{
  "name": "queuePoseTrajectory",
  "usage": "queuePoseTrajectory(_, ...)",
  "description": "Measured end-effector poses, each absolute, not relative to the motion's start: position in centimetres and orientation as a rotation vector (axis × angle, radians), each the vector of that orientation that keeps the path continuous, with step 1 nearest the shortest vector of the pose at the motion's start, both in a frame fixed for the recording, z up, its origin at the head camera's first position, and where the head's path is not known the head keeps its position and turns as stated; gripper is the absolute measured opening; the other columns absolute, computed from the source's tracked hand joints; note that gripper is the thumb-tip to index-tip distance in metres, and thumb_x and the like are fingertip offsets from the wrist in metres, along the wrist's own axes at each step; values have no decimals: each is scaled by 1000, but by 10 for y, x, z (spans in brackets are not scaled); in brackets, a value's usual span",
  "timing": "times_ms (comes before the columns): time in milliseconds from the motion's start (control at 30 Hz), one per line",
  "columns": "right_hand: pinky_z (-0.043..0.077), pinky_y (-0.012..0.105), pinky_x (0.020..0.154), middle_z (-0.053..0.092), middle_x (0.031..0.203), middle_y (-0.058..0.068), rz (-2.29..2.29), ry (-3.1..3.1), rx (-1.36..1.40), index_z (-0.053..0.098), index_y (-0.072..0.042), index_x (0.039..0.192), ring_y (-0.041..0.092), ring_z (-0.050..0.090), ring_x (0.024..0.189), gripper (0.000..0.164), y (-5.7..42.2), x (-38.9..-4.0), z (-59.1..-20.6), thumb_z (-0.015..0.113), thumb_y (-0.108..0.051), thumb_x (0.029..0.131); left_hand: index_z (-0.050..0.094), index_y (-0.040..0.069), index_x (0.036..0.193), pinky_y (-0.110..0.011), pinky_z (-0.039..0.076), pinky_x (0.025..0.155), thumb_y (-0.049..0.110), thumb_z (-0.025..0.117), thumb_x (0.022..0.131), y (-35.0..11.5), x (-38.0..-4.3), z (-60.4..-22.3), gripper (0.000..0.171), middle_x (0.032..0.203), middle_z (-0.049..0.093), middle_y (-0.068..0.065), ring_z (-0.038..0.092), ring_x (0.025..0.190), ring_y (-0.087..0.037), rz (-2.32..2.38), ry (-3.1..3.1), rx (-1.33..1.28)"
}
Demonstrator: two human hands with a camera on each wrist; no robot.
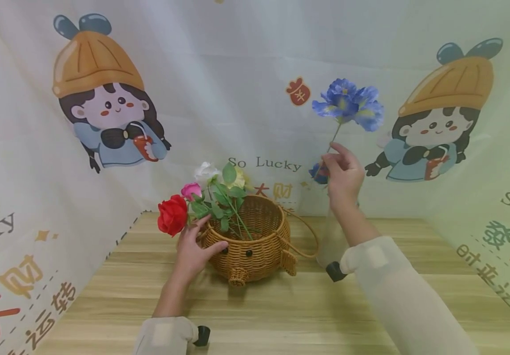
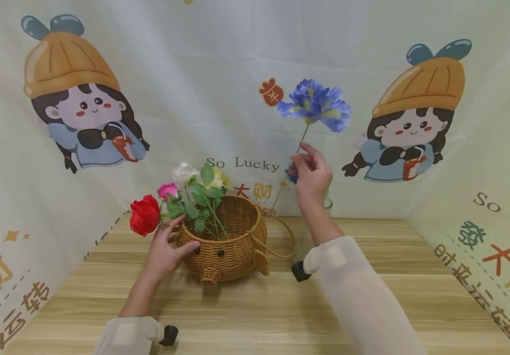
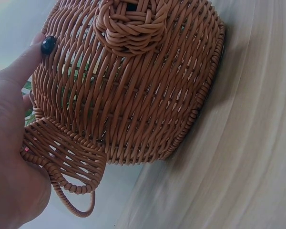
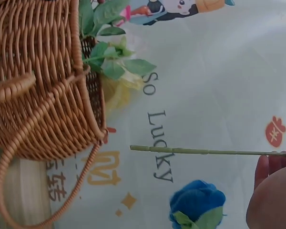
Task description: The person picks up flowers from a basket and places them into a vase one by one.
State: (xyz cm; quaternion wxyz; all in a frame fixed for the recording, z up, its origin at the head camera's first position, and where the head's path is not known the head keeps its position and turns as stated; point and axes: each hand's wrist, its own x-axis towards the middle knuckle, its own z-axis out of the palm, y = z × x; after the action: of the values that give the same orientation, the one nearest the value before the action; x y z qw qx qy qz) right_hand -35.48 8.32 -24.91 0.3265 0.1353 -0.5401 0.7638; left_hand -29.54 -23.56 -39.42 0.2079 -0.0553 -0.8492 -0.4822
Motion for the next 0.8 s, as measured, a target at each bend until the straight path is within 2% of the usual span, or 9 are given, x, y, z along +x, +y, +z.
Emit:
queuePoseTrajectory(500,54,23,61,67,79,4,1962,-1344,279,71,-6,114,18,65,69,26,127,-351,-220,66,1,90,47,16,144,-49,39,102,37,85,74,-236,-297,-394,82,147,38,-17,34,133,-36,-1341,-2338,-174)
queuePoseTrajectory(800,53,21,59,67,75,1,1863,-1310,270,73,-5,111,12,64,64,25,138,-349,-220,66,3,88,46,18,144,-48,40,102,38,85,74,-236,-296,-395,82,147,37,-14,37,131,-34,-1373,-2345,-166)
